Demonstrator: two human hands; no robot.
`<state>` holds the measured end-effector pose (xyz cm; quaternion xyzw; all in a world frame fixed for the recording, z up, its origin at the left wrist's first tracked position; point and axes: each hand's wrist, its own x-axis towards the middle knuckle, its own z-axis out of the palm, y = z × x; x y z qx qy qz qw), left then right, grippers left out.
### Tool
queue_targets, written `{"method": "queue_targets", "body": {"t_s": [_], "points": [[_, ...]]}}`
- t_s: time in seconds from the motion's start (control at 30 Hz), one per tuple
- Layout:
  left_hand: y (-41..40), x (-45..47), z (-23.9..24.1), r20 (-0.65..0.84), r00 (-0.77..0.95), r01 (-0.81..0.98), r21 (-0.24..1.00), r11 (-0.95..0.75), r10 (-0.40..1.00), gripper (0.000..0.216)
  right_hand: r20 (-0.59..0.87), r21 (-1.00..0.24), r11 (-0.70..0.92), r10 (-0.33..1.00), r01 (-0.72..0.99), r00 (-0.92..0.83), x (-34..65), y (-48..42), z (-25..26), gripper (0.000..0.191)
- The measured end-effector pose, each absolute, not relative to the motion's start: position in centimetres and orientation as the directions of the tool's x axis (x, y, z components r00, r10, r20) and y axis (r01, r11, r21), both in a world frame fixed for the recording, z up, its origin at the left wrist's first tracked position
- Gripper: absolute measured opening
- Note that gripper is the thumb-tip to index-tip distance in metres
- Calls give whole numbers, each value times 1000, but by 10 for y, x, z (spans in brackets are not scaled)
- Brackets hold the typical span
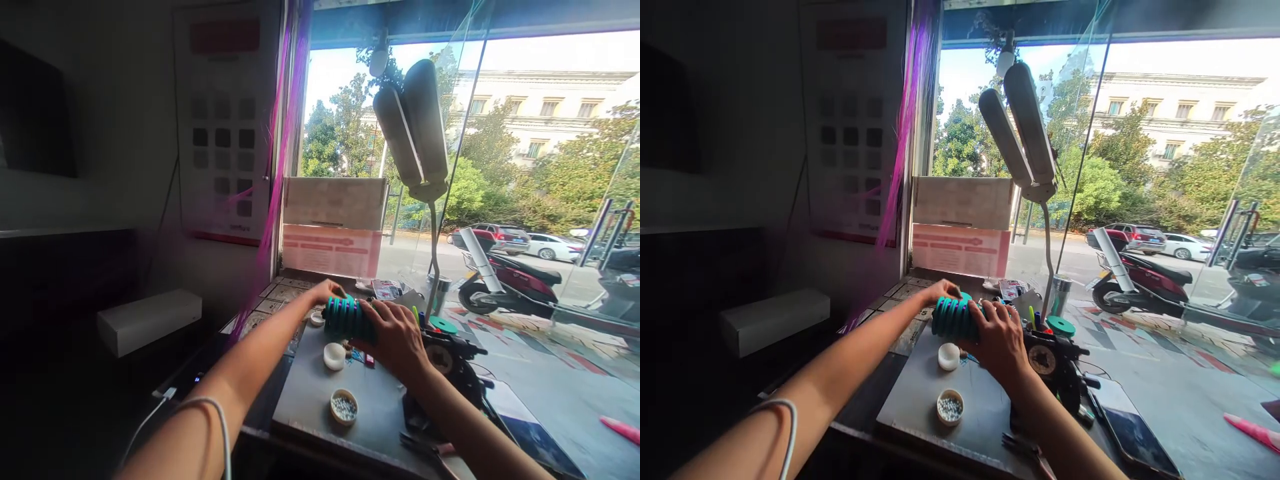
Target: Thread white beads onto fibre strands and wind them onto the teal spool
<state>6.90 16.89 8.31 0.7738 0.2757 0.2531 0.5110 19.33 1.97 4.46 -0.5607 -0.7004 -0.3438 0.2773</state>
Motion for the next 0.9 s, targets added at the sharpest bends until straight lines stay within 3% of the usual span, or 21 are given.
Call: {"method": "queue_targets", "body": {"t_s": [0.07, 0.23, 0.5, 0.7, 0.9], "points": [[173, 77, 114, 63, 746, 289, 867, -406, 663, 6, 774, 166, 129, 598, 978, -210, 193, 20, 43, 50], [136, 74, 146, 121, 768, 353, 739, -574, 629, 21, 759, 153, 143, 617, 978, -209, 196, 19, 43, 51], [81, 44, 100, 381, 634, 205, 756, -622, 673, 3, 776, 152, 130, 598, 980, -200, 196, 18, 46, 53], [67, 52, 85, 380, 608, 158, 802, -576, 697, 11, 785, 173, 121, 583, 977, -211, 195, 19, 43, 52], [35, 36, 37, 419, 535, 234, 761, -605, 734, 13, 756, 174, 115, 620, 978, -208, 195, 18, 43, 48]]}}
